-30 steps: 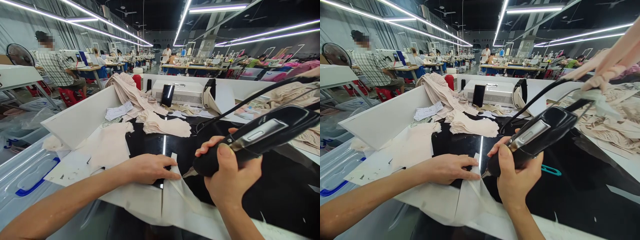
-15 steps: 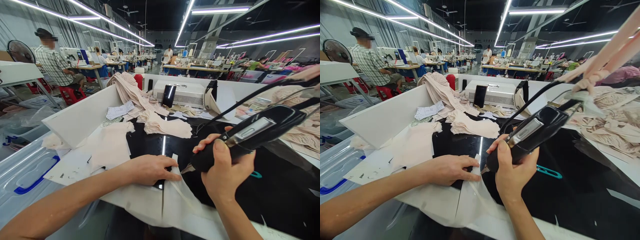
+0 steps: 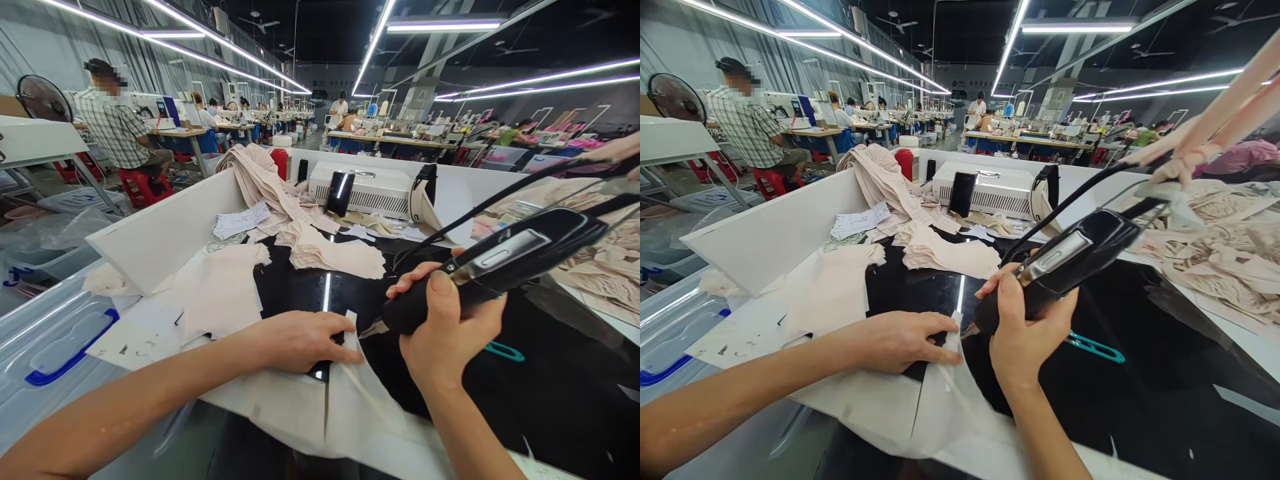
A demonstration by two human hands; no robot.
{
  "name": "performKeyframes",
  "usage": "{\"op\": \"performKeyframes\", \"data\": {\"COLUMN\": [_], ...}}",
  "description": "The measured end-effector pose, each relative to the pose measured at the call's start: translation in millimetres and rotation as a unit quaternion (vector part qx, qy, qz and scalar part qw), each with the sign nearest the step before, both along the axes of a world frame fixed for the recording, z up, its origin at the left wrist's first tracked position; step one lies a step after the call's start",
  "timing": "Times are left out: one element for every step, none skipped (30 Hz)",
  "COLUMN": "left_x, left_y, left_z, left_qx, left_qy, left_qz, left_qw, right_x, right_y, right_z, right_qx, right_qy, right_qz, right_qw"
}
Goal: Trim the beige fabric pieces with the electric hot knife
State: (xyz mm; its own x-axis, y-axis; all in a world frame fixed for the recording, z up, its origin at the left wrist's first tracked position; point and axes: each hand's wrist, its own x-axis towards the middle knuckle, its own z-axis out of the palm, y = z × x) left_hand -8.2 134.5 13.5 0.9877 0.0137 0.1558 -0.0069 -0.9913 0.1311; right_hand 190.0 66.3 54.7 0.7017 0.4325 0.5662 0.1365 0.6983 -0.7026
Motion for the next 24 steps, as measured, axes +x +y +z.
{"op": "performKeyframes", "data": {"left_x": [0.0,0.0,0.0,-0.2,-0.5,-1.1,-1.7,-2.4,-3.0,-3.3,-3.3,-2.7,-1.6,0.0,2.0,4.2,6.5,8.7,10.7,12.3,13.4,14.0,14.0,13.4], "left_y": [0.1,0.1,0.3,0.5,0.8,1.1,1.4,1.6,1.7,1.5,1.0,0.2,-1.0,-2.5,-4.2,-6.0,-7.7,-9.3,-10.5,-11.2,-11.4,-11.0,-10.1,-8.8], "left_z": [-0.4,-0.6,-0.6,-0.4,-0.2,0.1,0.4,0.7,1.1,1.4,1.7,2.1,2.4,2.6,2.6,2.5,2.1,1.5,0.9,0.3,-0.2,-0.3,0.1,1.0], "left_qx": [-0.003,-0.005,-0.008,-0.011,-0.015,-0.020,-0.027,-0.033,-0.041,-0.049,-0.060,-0.073,-0.088,-0.100,-0.110,-0.114,-0.114,-0.110,-0.103,-0.097,-0.091,-0.091,-0.101,-0.119], "left_qy": [-0.003,-0.002,0.003,0.009,0.013,0.014,0.011,0.005,-0.001,-0.008,-0.015,-0.023,-0.031,-0.036,-0.038,-0.038,-0.037,-0.035,-0.032,-0.030,-0.027,-0.026,-0.028,-0.033], "left_qz": [0.000,0.003,0.006,0.008,0.010,0.009,0.007,0.005,0.004,0.009,0.019,0.035,0.054,0.075,0.095,0.113,0.129,0.141,0.150,0.156,0.161,0.166,0.174,0.183], "left_qw": [1.000,1.000,1.000,1.000,1.000,1.000,1.000,0.999,0.999,0.999,0.998,0.996,0.994,0.991,0.989,0.986,0.984,0.983,0.983,0.983,0.982,0.982,0.979,0.975], "right_x": [0.2,0.3,0.2,0.0,-0.3,-0.4,-0.5,-0.3,0.2,1.2,2.8,5.0,7.8,11.3,15.4,20.1,25.2,30.5,36.0,41.5,47.0,52.7,58.6,65.0], "right_y": [1.1,2.0,2.7,3.3,3.8,4.2,4.6,4.8,4.8,4.4,3.7,2.5,1.0,-0.9,-3.0,-5.1,-7.2,-9.2,-10.9,-12.6,-14.0,-15.4,-16.6,-17.9], "right_z": [-0.5,-1.2,-2.1,-3.1,-3.9,-4.6,-4.8,-4.7,-4.1,-3.2,-1.9,-0.6,0.8,1.9,2.8,3.4,3.6,3.5,3.1,2.4,1.3,-0.2,-2.3,-5.2], "right_qx": [0.000,-0.005,-0.012,-0.019,-0.025,-0.029,-0.030,-0.030,-0.030,-0.030,-0.030,-0.031,-0.033,-0.037,-0.042,-0.050,-0.061,-0.073,-0.085,-0.097,-0.109,-0.121,-0.134,-0.153], "right_qy": [-0.001,-0.005,-0.009,-0.014,-0.018,-0.021,-0.022,-0.022,-0.023,-0.024,-0.025,-0.028,-0.033,-0.040,-0.048,-0.056,-0.066,-0.075,-0.084,-0.093,-0.104,-0.115,-0.127,-0.141], "right_qz": [0.004,0.008,0.010,0.010,0.009,0.008,0.006,0.005,0.004,0.004,0.002,-0.001,-0.004,-0.005,-0.008,-0.011,-0.015,-0.019,-0.022,-0.025,-0.025,-0.024,-0.023,-0.021], "right_qw": [1.000,1.000,1.000,1.000,1.000,0.999,0.999,0.999,0.999,0.999,0.999,0.999,0.999,0.999,0.998,0.997,0.996,0.994,0.993,0.991,0.988,0.986,0.983,0.978]}}
